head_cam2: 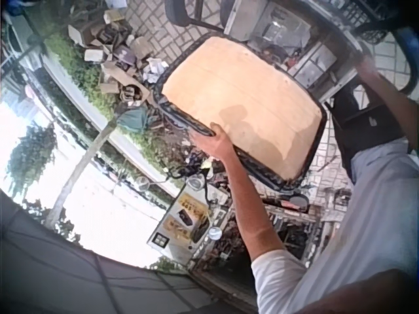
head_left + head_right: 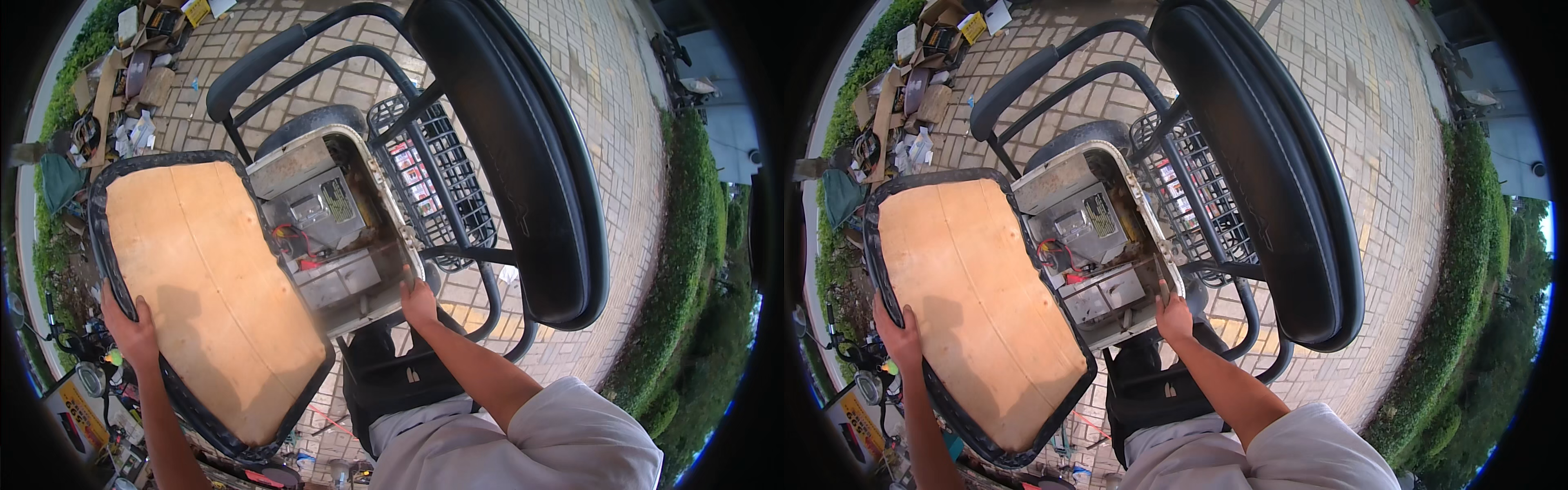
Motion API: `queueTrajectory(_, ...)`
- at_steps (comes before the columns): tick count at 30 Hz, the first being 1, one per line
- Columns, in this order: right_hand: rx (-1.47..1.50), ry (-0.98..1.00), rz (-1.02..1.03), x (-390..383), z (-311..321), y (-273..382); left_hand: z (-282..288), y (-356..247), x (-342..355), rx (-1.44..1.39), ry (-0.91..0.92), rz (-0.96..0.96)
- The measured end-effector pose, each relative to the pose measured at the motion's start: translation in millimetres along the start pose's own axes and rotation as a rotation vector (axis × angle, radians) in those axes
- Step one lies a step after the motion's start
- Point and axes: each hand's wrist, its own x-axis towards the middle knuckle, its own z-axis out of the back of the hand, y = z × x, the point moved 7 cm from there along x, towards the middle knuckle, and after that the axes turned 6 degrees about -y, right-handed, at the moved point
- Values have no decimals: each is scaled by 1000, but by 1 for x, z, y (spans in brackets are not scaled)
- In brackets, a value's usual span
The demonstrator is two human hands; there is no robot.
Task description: The person sprays a lubricant into the battery compartment of an electric scooter, then uses a screwdriver to adjust components inside. They walk into a cluttered workshop, search through boxes and tools, and retrieve a blue battery charger. The person hands the charger to another individual standing nearby.
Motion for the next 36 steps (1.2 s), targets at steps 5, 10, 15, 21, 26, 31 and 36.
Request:
queueTrajectory(5, -9, -8, -132, 21, -9, -6, -3, -5, 4, -18, 2, -17)
queueTrajectory(10, -34, 25, -133, 23, -10, -11, -3, -6, 3, -30, 17, -20)
queueTrajectory(15, 60, 30, -30, 8, 6, 1, -3, -2, 1, 16, -12, -40)
queueTrajectory(21, 142, -163, 54, 43, 45, -6, 0, -2, 1, -4, -23, -30)
queueTrajectory(26, -17, -179, 285, 123, 41, 32, -2, 0, 0, -5, -25, -24)
queueTrajectory(31, -206, 6, 437, 150, 5, 40, -1, -5, 1, -14, -6, 34)
queueTrajectory(36, -74, 97, 297, 149, 9, 35, -2, -3, 4, -33, -14, 9)
